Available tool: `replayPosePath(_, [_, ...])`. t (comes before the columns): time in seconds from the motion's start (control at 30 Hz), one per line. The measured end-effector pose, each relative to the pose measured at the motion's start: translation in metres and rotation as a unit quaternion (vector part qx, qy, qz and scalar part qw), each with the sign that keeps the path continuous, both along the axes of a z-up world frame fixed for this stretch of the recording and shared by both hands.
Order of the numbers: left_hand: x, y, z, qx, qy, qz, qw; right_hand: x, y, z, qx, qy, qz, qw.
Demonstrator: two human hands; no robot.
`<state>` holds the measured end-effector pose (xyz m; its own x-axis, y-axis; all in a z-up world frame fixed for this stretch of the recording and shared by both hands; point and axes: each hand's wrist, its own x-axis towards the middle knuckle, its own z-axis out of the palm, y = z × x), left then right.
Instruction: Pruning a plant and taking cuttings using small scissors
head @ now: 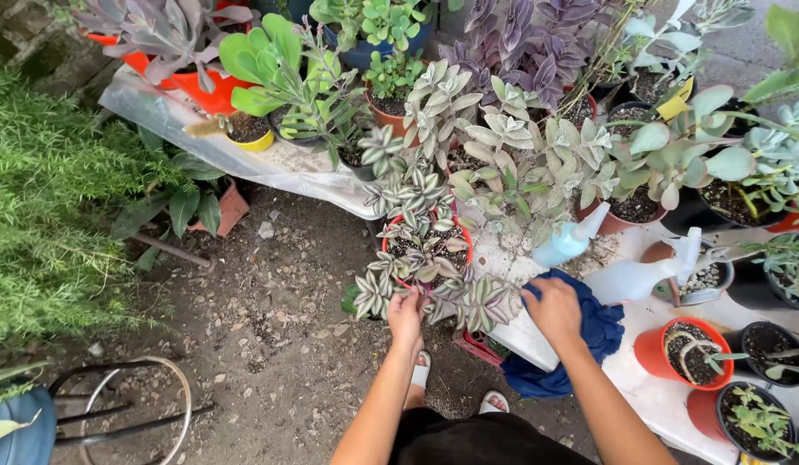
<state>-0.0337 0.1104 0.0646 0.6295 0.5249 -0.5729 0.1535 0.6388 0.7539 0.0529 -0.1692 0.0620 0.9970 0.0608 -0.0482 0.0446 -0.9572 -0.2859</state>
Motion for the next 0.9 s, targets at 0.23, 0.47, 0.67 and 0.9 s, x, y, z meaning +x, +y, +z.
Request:
replayPosePath(0.23, [-0.075,0.014,0.013,0.009,0.105,-0.164,0.981,0.049,0.121,0.061,0.176,-0.016,0.16,0.971])
replayPosePath(0.47, [-0.139,0.058,0.001,-0.026,0.106,-0.159,0.981,0.069,0.164,0.077,-0.073,0.093,0.183,0.976])
replayPosePath(0.67, [-0.146,0.087,0.006,0.037,0.075,-0.177,0.981,0.071,0.137,0.038,-0.015,-0.076,0.247,0.966])
replayPosePath(0.9, [-0.093,0.095,0.065,0.28,0.028,-0.311,0.908,0.063,0.118,0.048,0.097,-0.034,0.182,0.978])
